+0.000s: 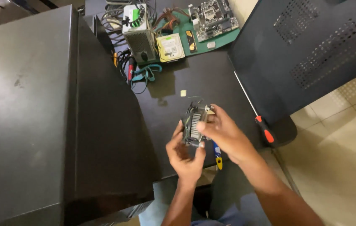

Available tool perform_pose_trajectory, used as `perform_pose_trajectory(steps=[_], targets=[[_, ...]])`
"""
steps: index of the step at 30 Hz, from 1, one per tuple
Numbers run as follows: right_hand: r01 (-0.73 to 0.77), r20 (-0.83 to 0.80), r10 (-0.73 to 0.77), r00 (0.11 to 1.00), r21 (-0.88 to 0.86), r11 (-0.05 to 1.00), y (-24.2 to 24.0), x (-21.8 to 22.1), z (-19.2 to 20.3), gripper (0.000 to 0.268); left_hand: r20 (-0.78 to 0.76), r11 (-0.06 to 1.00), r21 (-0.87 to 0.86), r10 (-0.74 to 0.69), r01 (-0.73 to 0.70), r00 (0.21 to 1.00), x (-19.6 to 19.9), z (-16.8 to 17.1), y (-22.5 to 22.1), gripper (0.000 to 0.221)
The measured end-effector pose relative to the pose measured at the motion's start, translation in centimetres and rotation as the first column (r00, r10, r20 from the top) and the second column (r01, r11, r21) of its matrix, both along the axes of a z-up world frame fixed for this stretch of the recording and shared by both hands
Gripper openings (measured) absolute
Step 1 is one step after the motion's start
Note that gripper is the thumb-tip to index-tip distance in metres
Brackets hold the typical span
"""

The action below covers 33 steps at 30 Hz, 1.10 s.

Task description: Cleaning dust from a CPU heatsink and fan assembly using a handheld brush.

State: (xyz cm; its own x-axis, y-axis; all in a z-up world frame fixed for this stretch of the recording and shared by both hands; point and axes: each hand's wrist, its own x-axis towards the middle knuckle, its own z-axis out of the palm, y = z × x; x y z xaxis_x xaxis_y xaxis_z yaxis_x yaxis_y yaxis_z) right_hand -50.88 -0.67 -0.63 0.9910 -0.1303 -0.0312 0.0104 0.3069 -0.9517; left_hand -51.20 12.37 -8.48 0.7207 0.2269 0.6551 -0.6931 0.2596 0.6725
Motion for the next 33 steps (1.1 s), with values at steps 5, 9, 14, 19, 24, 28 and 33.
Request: perform_pose_trajectory(steps=[5,9,14,19,24,28,33], targets=[[0.028,0.006,-0.028,1.0,0.007,1.0,1.6,-1.1,1.1,0.082,0.12,0.99,0.056,0.123,-0.13,0.985,0.5,-1.9,-0.4,0.065],[0.022,-0.041,-0.028,0.999,-0.139,0.99,0.9,-1.6,2.5,0.089,0.138,0.98,0.104,0.158,-0.173,0.978,0.4,-3.3,-0.7,0.067],[-0.029,-0.095,-0.008,0.995,-0.38,0.924,-1.5,-1.3,3.5,0.112,-0.025,0.992,0.123,-0.025,0.028,0.999,-1.4,-3.0,0.4,0.064],[-0.059,-0.087,-0.032,0.996,-0.859,0.509,-1.6,-1.4,5.4,0.119,-0.337,0.958,-0.02,-0.276,0.287,0.9,-0.9,4.0,3.4,0.061],[0.189,0.192,0.155,0.969,-0.981,0.033,-1.7,-1.5,3.0,0.117,-0.498,0.905,0.158,-0.272,0.394,0.824,0.6,5.5,4.0,0.076],[0.283,0.268,0.196,0.943,-0.958,-0.052,-1.8,-2.0,3.7,0.12,-0.514,0.914,0.122,-0.276,0.387,0.812,-0.2,4.7,3.1,0.072],[0.469,0.421,0.255,0.87,-0.868,-0.166,-1.6,-2.4,5.1,0.119,-0.431,0.921,0.007,-0.35,0.391,0.832,-0.6,5.6,2.9,0.066]])
